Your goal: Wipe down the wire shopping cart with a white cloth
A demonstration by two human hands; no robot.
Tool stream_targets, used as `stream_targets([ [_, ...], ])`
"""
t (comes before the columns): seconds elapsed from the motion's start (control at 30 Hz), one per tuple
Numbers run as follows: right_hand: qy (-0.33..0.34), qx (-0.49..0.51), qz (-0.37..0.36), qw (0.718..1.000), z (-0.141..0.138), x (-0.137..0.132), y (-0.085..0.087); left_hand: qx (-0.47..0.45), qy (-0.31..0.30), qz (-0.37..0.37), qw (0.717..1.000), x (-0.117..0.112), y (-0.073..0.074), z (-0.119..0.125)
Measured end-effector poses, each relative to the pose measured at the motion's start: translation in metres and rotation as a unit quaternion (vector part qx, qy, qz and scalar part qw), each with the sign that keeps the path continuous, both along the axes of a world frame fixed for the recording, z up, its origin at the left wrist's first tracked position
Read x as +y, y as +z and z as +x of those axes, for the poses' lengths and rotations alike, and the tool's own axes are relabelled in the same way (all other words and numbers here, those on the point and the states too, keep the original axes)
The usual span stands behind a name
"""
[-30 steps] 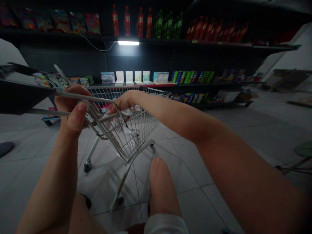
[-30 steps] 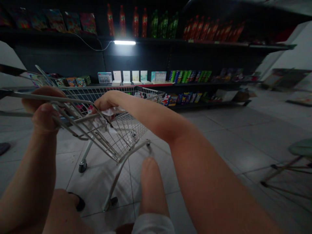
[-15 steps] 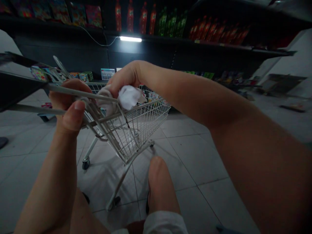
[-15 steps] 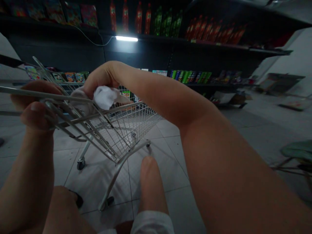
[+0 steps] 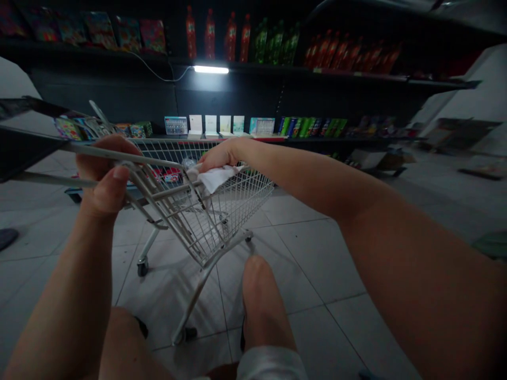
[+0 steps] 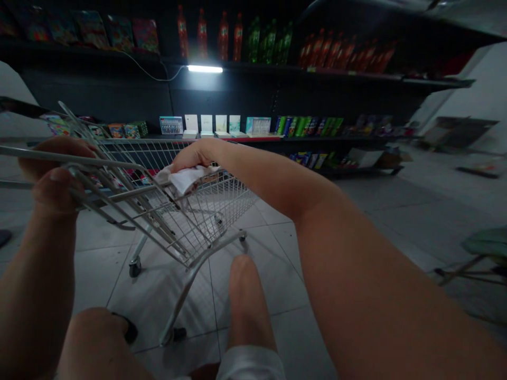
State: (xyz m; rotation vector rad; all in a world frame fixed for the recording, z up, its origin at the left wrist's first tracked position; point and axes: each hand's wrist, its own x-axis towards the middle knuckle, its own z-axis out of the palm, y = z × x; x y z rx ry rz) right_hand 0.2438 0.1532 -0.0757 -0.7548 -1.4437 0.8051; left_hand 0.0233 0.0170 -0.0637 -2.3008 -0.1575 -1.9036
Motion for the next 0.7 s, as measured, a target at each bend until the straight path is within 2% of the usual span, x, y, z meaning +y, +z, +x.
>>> stream_targets([
  [0.07, 0.042, -0.148, -0.080, 0.985, 0.013, -0.004, 0.018, 0.001, 0.008, 0.012, 1.000, 0.002, -0.001, -0.001],
  [0.1, 0.067, -0.237, -0.136, 0.960, 0.020, -0.007, 0.027, 0.004, 0.012, 0.019, 1.000, 0.002, -0.001, -0.001],
  [0.17, 0.103, -0.407, -0.242, 0.875, 0.033, -0.012, 0.041, 0.005, 0.018, 0.022, 1.000, 0.003, -0.001, 0.000],
  [0.23, 0.104, -0.524, -0.296, 0.791, 0.044, -0.016, 0.047, -0.007, 0.019, 0.016, 1.000, 0.003, -0.002, 0.001],
  [0.27, 0.094, -0.560, -0.303, 0.766, 0.048, -0.018, 0.046, -0.019, 0.020, 0.006, 1.000, 0.003, -0.002, 0.001],
  [0.3, 0.082, -0.581, -0.302, 0.752, 0.050, -0.019, 0.044, -0.032, 0.020, -0.009, 0.999, 0.003, -0.002, 0.001],
  [0.37, 0.073, -0.594, -0.285, 0.749, 0.048, -0.022, 0.037, -0.054, 0.016, -0.043, 0.997, 0.003, -0.001, -0.001],
  [0.5, 0.152, -0.563, -0.211, 0.785, 0.021, -0.028, 0.028, -0.068, 0.011, -0.115, 0.991, 0.003, 0.001, -0.012],
  [0.6, 0.168, -0.555, -0.101, 0.808, -0.005, -0.033, 0.026, -0.093, 0.031, -0.163, 0.982, 0.003, 0.004, -0.025],
  [0.7, 0.153, -0.583, 0.019, 0.798, -0.026, -0.033, 0.024, -0.090, 0.055, -0.165, 0.981, 0.001, 0.005, -0.038],
])
